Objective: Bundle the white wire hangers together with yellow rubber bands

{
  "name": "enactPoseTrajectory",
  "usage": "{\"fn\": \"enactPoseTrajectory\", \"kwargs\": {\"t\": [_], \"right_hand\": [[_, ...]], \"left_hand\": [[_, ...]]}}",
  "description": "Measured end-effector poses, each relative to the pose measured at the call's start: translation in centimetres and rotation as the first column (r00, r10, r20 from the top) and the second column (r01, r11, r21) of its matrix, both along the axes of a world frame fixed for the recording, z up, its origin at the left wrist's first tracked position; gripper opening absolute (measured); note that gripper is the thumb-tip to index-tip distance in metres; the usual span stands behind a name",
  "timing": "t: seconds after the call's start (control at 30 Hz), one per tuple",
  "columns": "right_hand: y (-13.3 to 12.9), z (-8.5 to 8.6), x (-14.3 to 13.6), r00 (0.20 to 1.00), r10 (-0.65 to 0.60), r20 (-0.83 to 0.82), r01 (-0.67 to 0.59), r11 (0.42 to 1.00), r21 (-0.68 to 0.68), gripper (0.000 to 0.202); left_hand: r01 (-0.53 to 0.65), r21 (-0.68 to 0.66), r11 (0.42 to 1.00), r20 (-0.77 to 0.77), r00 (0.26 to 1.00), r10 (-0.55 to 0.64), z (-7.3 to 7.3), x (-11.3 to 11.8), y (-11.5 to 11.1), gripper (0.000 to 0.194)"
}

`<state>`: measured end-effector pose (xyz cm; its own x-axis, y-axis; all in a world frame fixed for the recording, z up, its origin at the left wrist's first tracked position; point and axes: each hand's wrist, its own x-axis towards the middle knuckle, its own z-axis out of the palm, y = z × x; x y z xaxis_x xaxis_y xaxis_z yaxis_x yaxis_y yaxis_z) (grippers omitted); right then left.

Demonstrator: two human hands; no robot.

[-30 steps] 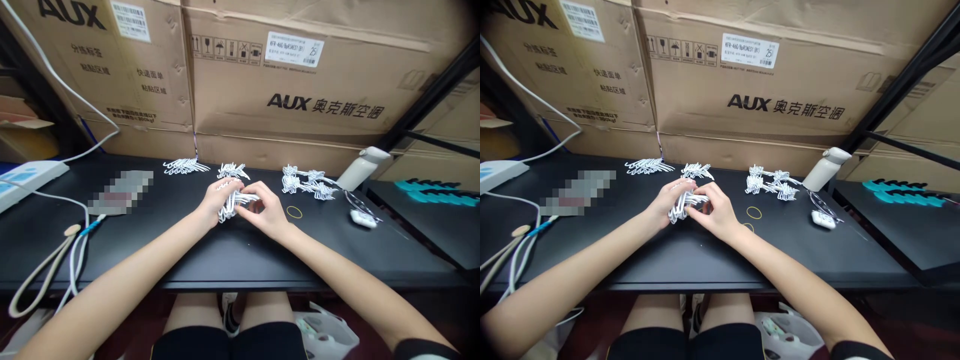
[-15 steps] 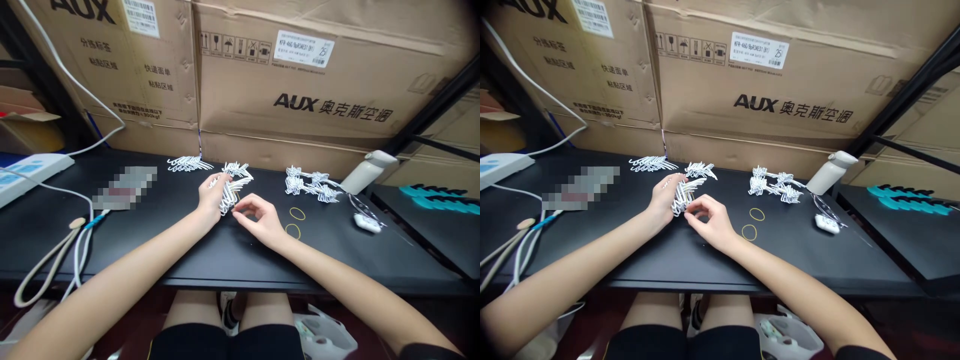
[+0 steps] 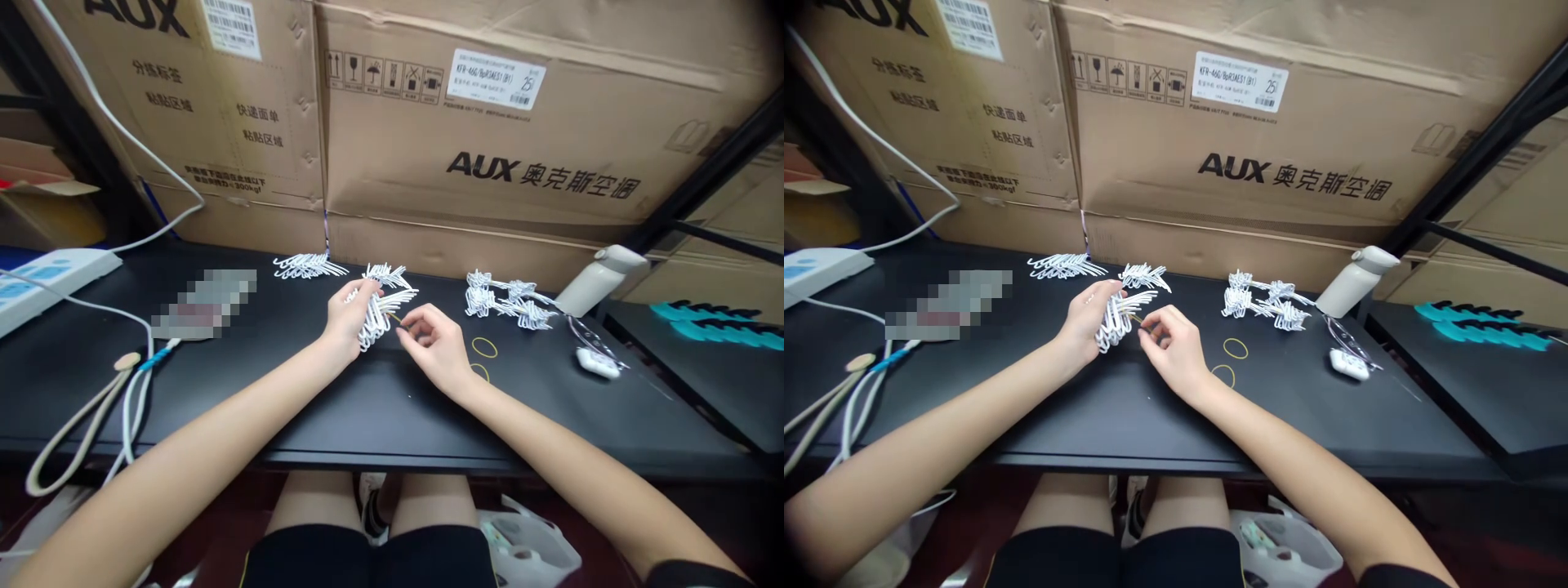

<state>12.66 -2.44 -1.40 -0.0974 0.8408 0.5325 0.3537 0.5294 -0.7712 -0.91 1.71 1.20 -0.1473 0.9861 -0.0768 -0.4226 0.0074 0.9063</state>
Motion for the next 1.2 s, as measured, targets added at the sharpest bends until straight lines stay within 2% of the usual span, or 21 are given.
{"fn": "enactPoseTrajectory", "kwargs": {"t": [0.1,0.23,0.33,0.37,0.43,0.5,0.57,0.67,0.8,0.9,0.97,1.03,1.13,1.2], "right_hand": [[-0.1,0.0,-0.1,1.0,-0.001,-0.017,0.0,1.0,-0.029,0.013],[0.2,-0.1,0.0,0.976,0.051,-0.21,-0.099,0.97,-0.222,0.022],[0.5,-0.1,0.2,0.979,0.084,-0.187,-0.132,0.955,-0.265,0.019],[0.4,0.0,0.3,0.987,0.086,-0.133,-0.115,0.969,-0.22,0.016],[0.0,0.2,0.1,0.999,0.046,-0.002,-0.047,0.998,-0.032,0.008],[-0.6,0.5,-0.2,0.994,-0.002,0.11,-0.02,0.981,0.191,0.005],[-1.2,0.7,-0.5,0.984,0.017,0.176,-0.074,0.943,0.323,0.009],[-1.6,0.9,-0.7,0.977,0.11,0.185,-0.168,0.927,0.335,0.016],[-0.8,0.5,-0.3,0.979,0.195,0.052,-0.201,0.966,0.165,0.021],[0.2,-0.1,0.3,0.982,0.187,-0.002,-0.186,0.979,0.088,0.021],[0.7,-0.5,0.5,0.991,0.123,0.06,-0.131,0.982,0.139,0.022],[1.1,-0.7,0.7,0.985,0.033,0.169,-0.078,0.962,0.263,0.023],[1.2,-0.9,0.8,0.938,-0.087,0.337,-0.064,0.908,0.413,0.024],[1.1,-0.7,0.8,0.895,-0.129,0.427,-0.072,0.903,0.423,0.023]], "left_hand": [[-0.032,0.001,0.999,0.004,0.999,0.032,0.1,0.0,0.0,0.016],[-0.078,0.004,0.997,0.001,0.997,0.078,0.0,-0.2,0.1,0.015],[-0.087,0.009,0.996,-0.002,0.996,0.087,-0.2,-0.2,0.2,0.017],[-0.09,0.012,0.996,-0.005,0.996,0.09,-0.3,-0.2,0.3,0.017],[-0.097,0.02,0.995,-0.011,0.995,0.097,-0.4,-0.2,0.3,0.017],[-0.112,0.035,0.993,-0.024,0.993,0.113,-0.5,-0.3,0.4,0.016],[-0.125,0.056,0.991,-0.04,0.991,0.127,-0.5,-0.3,0.4,0.015],[-0.118,0.055,0.992,-0.04,0.992,0.12,-0.5,-0.3,0.3,0.015],[-0.091,0.016,0.996,-0.023,0.996,0.091,-0.3,-0.2,0.2,0.018],[-0.072,-0.009,0.997,-0.007,0.997,0.072,-0.2,-0.2,0.2,0.018],[-0.061,-0.02,0.998,0.003,0.998,0.061,-0.2,-0.2,0.2,0.018],[-0.055,-0.022,0.998,0.006,0.998,0.055,-0.1,-0.1,0.1,0.019],[-0.041,-0.026,0.999,0.001,0.999,0.041,-0.1,0.0,0.0,0.019],[-0.032,-0.033,0.999,-0.004,0.999,0.032,-0.2,0.1,-0.1,0.02]]}}
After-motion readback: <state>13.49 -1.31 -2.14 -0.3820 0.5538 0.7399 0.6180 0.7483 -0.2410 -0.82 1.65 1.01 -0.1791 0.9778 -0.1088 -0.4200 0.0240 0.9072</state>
